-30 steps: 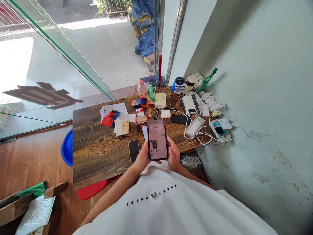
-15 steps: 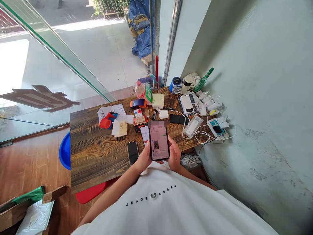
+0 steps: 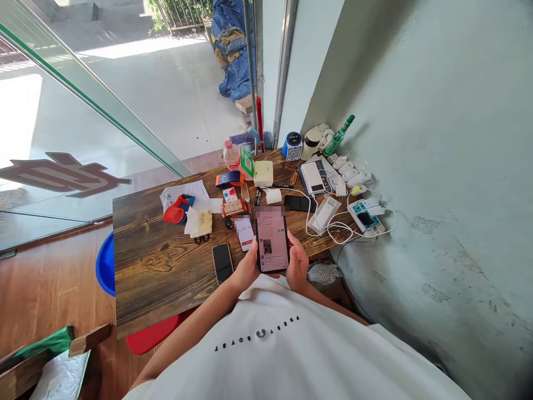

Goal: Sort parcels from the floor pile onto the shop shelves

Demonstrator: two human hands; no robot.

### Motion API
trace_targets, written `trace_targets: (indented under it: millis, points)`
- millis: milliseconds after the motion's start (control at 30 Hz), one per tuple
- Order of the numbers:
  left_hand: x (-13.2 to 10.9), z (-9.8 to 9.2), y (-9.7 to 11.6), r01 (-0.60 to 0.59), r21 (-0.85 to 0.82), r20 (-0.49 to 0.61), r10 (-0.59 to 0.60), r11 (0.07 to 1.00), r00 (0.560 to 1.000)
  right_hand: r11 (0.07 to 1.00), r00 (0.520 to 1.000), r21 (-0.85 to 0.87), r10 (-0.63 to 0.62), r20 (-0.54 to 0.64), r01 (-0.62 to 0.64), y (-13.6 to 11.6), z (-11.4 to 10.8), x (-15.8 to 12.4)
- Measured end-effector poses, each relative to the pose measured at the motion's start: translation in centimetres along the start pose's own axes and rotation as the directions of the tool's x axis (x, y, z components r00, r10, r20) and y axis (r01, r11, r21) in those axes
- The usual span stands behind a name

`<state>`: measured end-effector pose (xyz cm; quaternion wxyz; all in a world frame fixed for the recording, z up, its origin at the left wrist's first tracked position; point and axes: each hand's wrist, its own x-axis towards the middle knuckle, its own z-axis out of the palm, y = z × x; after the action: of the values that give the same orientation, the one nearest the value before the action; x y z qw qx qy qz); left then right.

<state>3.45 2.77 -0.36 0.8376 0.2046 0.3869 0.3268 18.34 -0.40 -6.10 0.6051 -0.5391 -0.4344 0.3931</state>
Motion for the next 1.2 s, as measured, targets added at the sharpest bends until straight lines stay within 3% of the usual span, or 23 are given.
trace_targets:
  millis: [400,567,633,700,767,800,1200]
  points:
    - [0.3,-0.1,-0.9,-0.047,0.127,0.063,0.040,0.991,0.997,0.998,0.999,0.045,0.045,0.018,-0.045,-0.4,-1.0,0.2]
    - [0.1,0.5,-0.2,-0.047,0.054,0.086,0.042,0.997,0.995,0.973,0.989,0.188,0.120,0.080,-0.134,-1.3,-1.0,1.2]
    - [0.1,0.6,-0.1,-0.033,0.029,0.070,0.031,0.999,0.997,0.934,0.948,0.232,0.217,0.233,-0.271,-1.4,-1.4,1.9]
    - [0.0,0.5,-0.1,-0.018,0.018,0.050,0.017,1.000,0.999,0.890,0.859,0.218,0.282,0.427,-0.401,-1.2,-1.9,2.4]
    - [-0.1,0.4,-0.1,-0.012,0.012,0.040,0.012,1.000,0.999,0.877,0.781,0.171,0.293,0.551,-0.450,-1.1,-2.5,2.7]
    - [-0.2,0.4,-0.1,-0.013,0.009,0.038,0.013,1.000,0.999,0.882,0.770,0.158,0.284,0.572,-0.443,-1.0,-2.8,2.8]
    - [-0.8,0.3,0.0,-0.014,-0.009,0.016,0.014,1.000,1.000,0.898,0.773,0.140,0.270,0.574,-0.417,-1.3,-2.6,2.6]
